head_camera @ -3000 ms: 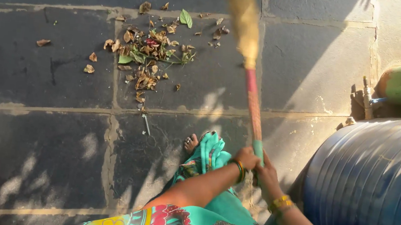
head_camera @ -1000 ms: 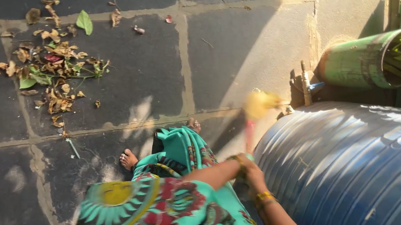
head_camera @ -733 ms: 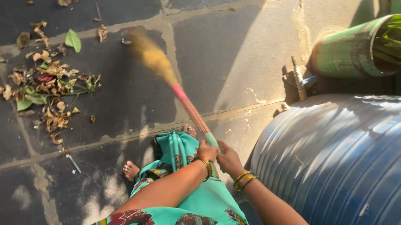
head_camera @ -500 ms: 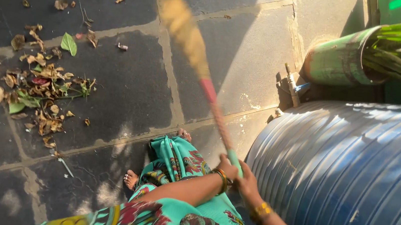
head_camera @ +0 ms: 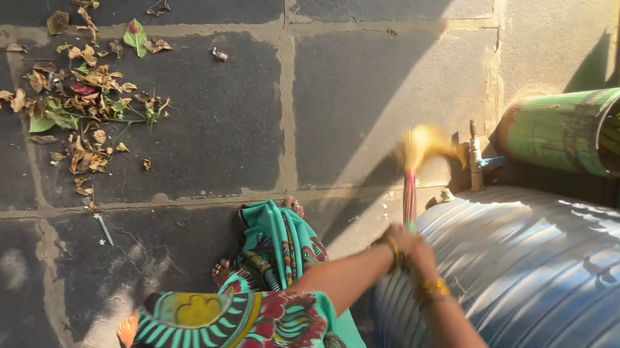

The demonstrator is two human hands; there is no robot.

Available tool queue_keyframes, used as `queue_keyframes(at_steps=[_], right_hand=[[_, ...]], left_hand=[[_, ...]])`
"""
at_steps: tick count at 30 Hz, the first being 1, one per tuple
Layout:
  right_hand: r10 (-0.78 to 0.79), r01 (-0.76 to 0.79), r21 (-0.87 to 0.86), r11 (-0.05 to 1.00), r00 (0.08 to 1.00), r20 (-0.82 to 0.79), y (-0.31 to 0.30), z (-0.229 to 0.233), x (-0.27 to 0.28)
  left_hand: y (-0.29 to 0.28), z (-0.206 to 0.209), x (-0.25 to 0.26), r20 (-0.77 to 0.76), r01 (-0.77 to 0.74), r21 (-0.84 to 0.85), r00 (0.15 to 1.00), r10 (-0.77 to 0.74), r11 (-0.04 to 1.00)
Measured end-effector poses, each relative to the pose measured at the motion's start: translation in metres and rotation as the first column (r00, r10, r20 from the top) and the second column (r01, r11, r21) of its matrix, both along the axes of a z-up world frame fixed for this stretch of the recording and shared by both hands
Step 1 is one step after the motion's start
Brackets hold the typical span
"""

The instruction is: Sweep leaves and debris from a stone floor using a broom.

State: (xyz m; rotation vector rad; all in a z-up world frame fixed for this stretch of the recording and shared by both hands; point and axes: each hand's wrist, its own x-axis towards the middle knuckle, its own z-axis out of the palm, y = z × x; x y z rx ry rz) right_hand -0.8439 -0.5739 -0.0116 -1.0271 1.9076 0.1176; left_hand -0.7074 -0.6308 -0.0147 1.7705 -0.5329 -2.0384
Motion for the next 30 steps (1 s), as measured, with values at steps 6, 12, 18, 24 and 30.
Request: queue_keyframes(at_steps=[6, 12, 18, 24, 30], right_hand=[[0.051, -0.046, -0.042, 0.998, 0.991, 0.124, -0.18, 0.102, 0.134], [0.228, -0.175, -0.235, 0.956, 0.948, 0.221, -0.18, 0.077, 0.195], [-0.105, 0.019, 0.232, 0.973, 0.924, 0.367, -0.032, 0.092, 0.229], [0.135, -0.273, 0.481, 0.833, 0.944, 0.301, -0.089, 0.066, 0.317], [0.182, -0.337, 0.113, 0.935, 0.726, 0.663, -0.209, 0.044, 0.362]], left_hand=[[-0.066, -0.129, 0.008, -0.081, -0.386, -0.268, 0.922, 0.379, 0.883], [-0.097, 0.019, 0.147, 0.066, -0.457, -0.189, 0.877, 0.476, 0.869], [0.077, -0.02, 0.188, 0.181, -0.196, -0.152, 0.958, 0.222, 0.969], [0.027, -0.021, 0.262, 0.113, -0.458, 0.074, 0.886, 0.449, 0.886], [-0.09, 0.068, 0.34, 0.237, -0.646, -0.027, 0.738, 0.632, 0.763]])
